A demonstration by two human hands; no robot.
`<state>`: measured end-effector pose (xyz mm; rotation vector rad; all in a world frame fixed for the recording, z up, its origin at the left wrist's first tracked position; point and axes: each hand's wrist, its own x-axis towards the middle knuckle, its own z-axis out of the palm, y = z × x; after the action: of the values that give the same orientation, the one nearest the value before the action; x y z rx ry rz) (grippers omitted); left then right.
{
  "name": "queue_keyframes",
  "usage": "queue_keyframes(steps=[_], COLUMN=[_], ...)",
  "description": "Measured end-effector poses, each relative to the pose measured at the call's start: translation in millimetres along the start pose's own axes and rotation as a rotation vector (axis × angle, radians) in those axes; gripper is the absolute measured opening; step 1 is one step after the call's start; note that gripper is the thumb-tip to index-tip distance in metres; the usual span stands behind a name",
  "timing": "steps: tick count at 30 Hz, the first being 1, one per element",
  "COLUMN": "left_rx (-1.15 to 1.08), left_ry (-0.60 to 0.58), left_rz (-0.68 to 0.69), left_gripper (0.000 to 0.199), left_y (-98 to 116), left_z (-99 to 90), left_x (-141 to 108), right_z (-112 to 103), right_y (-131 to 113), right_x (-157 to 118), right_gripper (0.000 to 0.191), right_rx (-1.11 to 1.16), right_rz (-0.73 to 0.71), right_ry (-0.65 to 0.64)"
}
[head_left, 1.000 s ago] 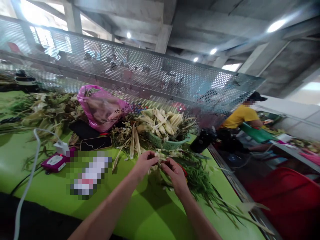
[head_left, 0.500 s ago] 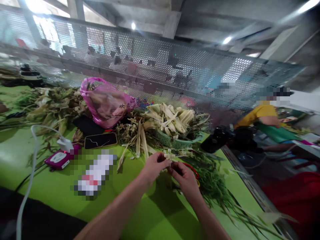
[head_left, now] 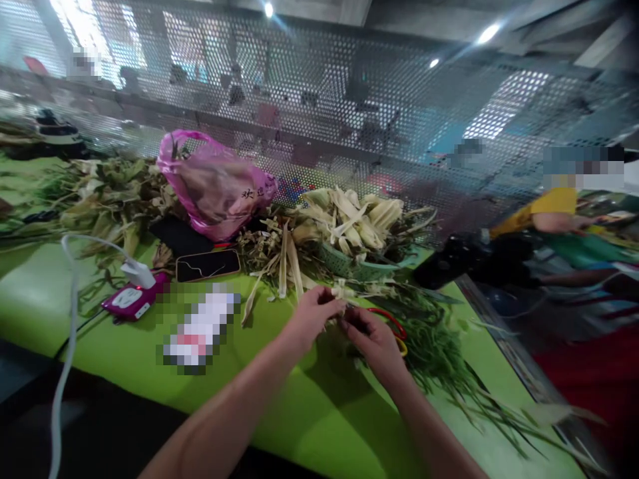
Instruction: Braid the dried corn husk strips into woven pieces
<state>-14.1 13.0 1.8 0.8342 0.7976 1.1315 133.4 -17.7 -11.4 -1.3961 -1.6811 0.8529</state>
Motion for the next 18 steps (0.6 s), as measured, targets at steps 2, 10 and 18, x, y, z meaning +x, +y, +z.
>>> queue_keyframes(steps=[2,10,18], left_rx=[0.005,-0.015,-0.106], left_ry=[0.004,0.020,0.137], left_rz=[0.012,0.010,-0.002], left_gripper=[0.021,0.023,0.025], left_y=[1.4,1.9,-1.9], left_z=[-1.3,-4.7,-5.9], left_x=[-0.3,-1.1,2.7], right_z=[0.3,-1.2,-9.0], right_y=[-3.6,-2.8,-5.1], right_x=[-1.2,-1.1,-0.4], right_gripper=[0.024,0.025,0.031], right_rx=[-0.039,0.024,0.136], right_rz=[-0.009,-0.002,0.069], right_ry=[0.008,0.015,-0.014])
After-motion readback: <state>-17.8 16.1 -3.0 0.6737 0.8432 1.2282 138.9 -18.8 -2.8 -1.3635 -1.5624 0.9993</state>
